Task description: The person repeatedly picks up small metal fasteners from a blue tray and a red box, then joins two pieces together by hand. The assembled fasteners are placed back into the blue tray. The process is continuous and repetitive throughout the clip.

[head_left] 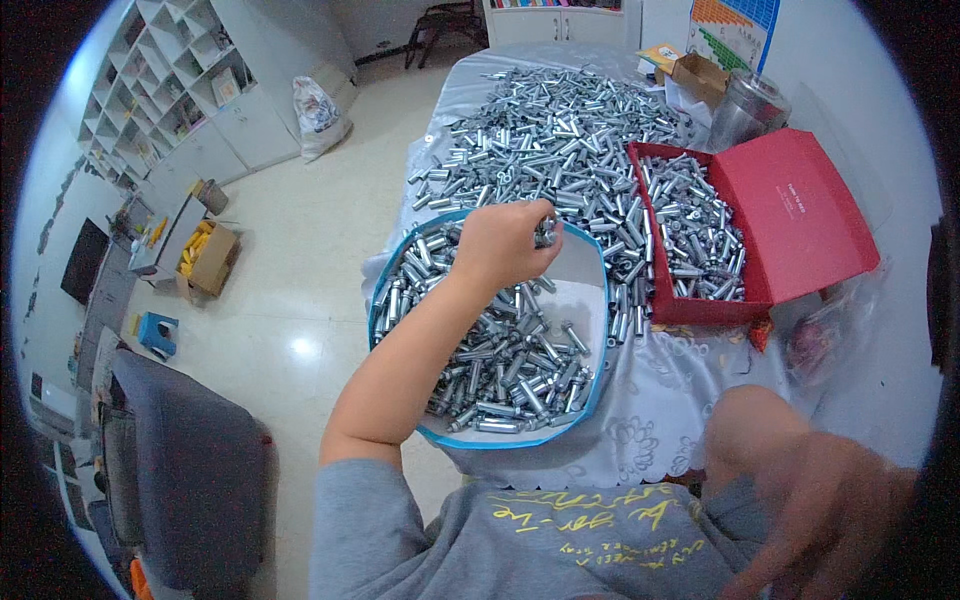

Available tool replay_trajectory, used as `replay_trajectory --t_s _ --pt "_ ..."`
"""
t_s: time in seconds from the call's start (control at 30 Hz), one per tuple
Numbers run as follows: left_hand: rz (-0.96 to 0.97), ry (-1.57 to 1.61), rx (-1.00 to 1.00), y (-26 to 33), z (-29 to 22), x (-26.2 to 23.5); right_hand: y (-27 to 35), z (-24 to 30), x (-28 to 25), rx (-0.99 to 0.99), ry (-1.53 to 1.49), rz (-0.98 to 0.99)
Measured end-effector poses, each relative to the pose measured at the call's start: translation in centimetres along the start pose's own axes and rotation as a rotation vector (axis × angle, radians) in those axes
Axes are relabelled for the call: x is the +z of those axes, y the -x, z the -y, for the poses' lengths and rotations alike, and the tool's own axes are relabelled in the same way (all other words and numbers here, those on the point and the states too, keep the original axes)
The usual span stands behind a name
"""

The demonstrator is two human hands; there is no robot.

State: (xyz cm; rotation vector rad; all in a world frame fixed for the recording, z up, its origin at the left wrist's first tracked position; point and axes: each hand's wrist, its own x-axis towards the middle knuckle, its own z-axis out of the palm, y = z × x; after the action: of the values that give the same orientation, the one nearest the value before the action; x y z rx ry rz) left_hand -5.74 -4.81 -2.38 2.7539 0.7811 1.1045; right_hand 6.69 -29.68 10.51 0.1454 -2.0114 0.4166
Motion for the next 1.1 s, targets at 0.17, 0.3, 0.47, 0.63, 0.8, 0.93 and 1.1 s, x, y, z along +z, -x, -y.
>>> replay_trajectory --t_s 0.17,0.3,0.47,0.63,0.8,0.93,1.1 --pt "0.007 -0.034 0.022 0.3 0.2 0.4 0.0 -1.8 0.5 0.065 0.001 0.003" --pt "0.059 -0.022 0.004 0.5 0.1 0.4 0.3 -2.9 0.6 0.075 -0.018 -0.01" --pt "0.0 0.001 0.025 0.8 0.3 0.7 2.2 -4.7 0.0 0.058 -0.076 -0.179" --pt "0.056 -0.016 -0.049 0.0 0.0 0.2 3.6 -12.1 -2.9 0.338 0.257 -0.701" --pt "0.023 0.017 -0.131 0.2 -0.5 -0.4 6.7 -18.5 -4.3 0.908 0.726 -0.589" --pt "0.037 -0.005 -0.186 0.3 -0.4 -0.5 7.7 -20.1 -3.6 1.141 0.686 -0.362" --pt "0.096 -0.116 -0.266 0.2 -0.2 -0.3 7.2 -20.6 -3.2 1.273 0.793 -0.224"
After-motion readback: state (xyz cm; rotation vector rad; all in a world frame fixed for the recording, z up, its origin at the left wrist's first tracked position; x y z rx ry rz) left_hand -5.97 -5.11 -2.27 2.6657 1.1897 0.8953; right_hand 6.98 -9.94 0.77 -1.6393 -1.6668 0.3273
